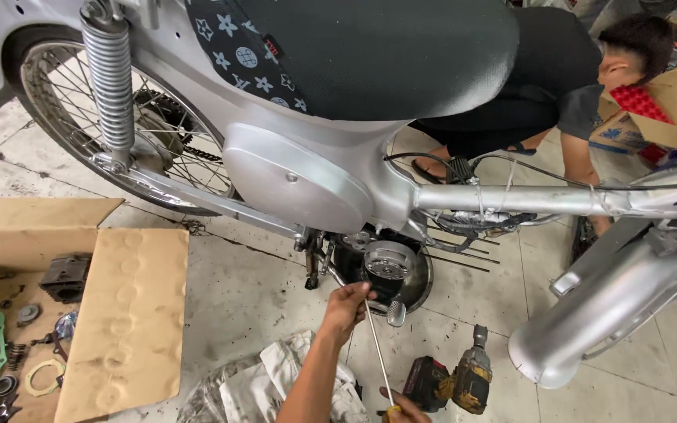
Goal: The person uses a screwdriver to work on the motorcycle engine area, then switches to a utility knife to scrape or clean a component near the footpeg. The task involves manipulating tools on the engine and lower frame of the motorcycle.
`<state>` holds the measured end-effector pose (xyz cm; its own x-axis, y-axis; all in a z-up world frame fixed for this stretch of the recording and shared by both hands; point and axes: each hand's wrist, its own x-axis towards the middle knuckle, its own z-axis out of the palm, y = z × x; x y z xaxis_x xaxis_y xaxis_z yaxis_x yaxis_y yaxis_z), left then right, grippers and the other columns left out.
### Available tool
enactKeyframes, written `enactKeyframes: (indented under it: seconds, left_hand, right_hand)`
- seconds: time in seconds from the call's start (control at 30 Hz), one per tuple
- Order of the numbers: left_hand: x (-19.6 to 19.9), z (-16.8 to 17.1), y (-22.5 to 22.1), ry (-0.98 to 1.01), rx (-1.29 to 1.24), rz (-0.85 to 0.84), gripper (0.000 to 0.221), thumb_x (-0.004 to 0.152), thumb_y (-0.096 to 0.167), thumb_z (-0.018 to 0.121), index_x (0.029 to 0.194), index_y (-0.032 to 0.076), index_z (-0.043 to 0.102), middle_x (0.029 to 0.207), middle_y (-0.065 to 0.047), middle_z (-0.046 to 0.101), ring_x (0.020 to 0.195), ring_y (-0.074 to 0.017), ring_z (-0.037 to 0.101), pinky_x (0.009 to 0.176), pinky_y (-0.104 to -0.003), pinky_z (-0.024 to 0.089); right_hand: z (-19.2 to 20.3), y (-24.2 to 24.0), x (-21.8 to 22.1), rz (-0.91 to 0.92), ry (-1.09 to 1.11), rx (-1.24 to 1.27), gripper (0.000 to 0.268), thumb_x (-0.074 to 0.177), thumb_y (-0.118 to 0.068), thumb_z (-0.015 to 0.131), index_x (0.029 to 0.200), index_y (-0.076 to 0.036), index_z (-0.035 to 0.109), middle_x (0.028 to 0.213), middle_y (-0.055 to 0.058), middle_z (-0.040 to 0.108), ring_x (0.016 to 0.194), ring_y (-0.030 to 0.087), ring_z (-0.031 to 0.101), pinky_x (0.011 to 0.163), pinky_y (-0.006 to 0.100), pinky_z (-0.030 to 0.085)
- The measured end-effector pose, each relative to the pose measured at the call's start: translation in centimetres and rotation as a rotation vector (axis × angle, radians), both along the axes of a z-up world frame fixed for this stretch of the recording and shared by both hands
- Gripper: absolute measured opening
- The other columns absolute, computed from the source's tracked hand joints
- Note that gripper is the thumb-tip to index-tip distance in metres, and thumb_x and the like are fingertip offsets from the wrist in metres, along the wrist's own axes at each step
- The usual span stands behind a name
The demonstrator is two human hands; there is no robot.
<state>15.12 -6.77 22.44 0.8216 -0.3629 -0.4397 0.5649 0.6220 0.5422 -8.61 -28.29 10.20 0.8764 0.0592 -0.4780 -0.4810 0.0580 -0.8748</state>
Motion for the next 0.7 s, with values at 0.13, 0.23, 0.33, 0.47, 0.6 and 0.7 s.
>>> enactKeyframes:
  seconds: [0.13,0.23,0.33,0.47,0.6,0.7]
  left_hand:
    - [1.4,-1.7,-3.1,0.113,0.162,-0.024,0.023,0.099,0.017,0.071,0.101,-0.005,0.073,0.087,-0.012,0.077,0.047,-0.0080,0.038,0.042,-0.020,0.034]
    - [1.9,-0.9,-2.8,0.126,0.063,0.004,0.022,0.100,0.013,0.063,0.103,-0.008,0.070,0.097,-0.017,0.077,0.049,-0.0088,0.037,0.041,-0.021,0.028]
    - [2.2,-1.6,-3.0,0.111,0.011,-0.009,0.031,0.097,0.002,0.056,0.126,-0.007,0.066,0.101,-0.019,0.078,0.050,-0.0090,0.037,0.044,-0.020,0.031]
    - [2.8,-2.0,-3.4,0.086,0.017,-0.031,0.032,0.099,0.002,0.057,0.127,-0.007,0.067,0.105,-0.018,0.078,0.051,-0.0095,0.038,0.045,-0.021,0.031]
    - [2.8,-2.4,-3.7,0.070,0.032,-0.046,0.037,0.098,0.002,0.060,0.133,-0.008,0.063,0.107,-0.018,0.078,0.050,-0.0085,0.039,0.046,-0.021,0.033]
    - [2.7,-2.3,-3.6,0.029,0.105,-0.070,0.038,0.099,0.006,0.060,0.135,-0.005,0.064,0.106,-0.014,0.080,0.051,-0.0082,0.042,0.049,-0.021,0.038]
  right_hand:
    - [-0.6,6.2,0.8,-0.282,-0.078,-0.408,0.047,0.090,-0.008,0.061,0.135,-0.002,0.071,0.074,0.015,0.081,0.064,0.016,0.070,0.069,0.026,0.056]
    - [0.5,9.1,2.7,-0.407,-0.127,-0.271,0.046,0.092,-0.004,0.059,0.137,0.004,0.068,0.061,0.020,0.072,0.056,0.025,0.068,0.061,0.033,0.054]
    - [0.5,10.5,3.8,-0.562,-0.104,-0.226,0.043,0.091,0.000,0.062,0.133,0.004,0.072,0.059,0.022,0.068,0.051,0.025,0.059,0.053,0.032,0.047]
    - [4.0,10.9,4.8,-0.480,-0.053,-0.231,0.047,0.095,-0.009,0.060,0.140,0.000,0.066,0.066,0.019,0.066,0.058,0.025,0.061,0.051,0.036,0.054]
    - [5.9,11.6,5.6,-0.483,0.035,-0.209,0.046,0.098,-0.009,0.059,0.143,0.000,0.064,0.071,0.021,0.068,0.056,0.025,0.057,0.054,0.035,0.046]
    - [4.9,10.9,5.9,-0.377,0.037,-0.367,0.050,0.097,-0.017,0.061,0.146,-0.008,0.060,0.094,0.015,0.075,0.079,0.022,0.069,0.073,0.033,0.053]
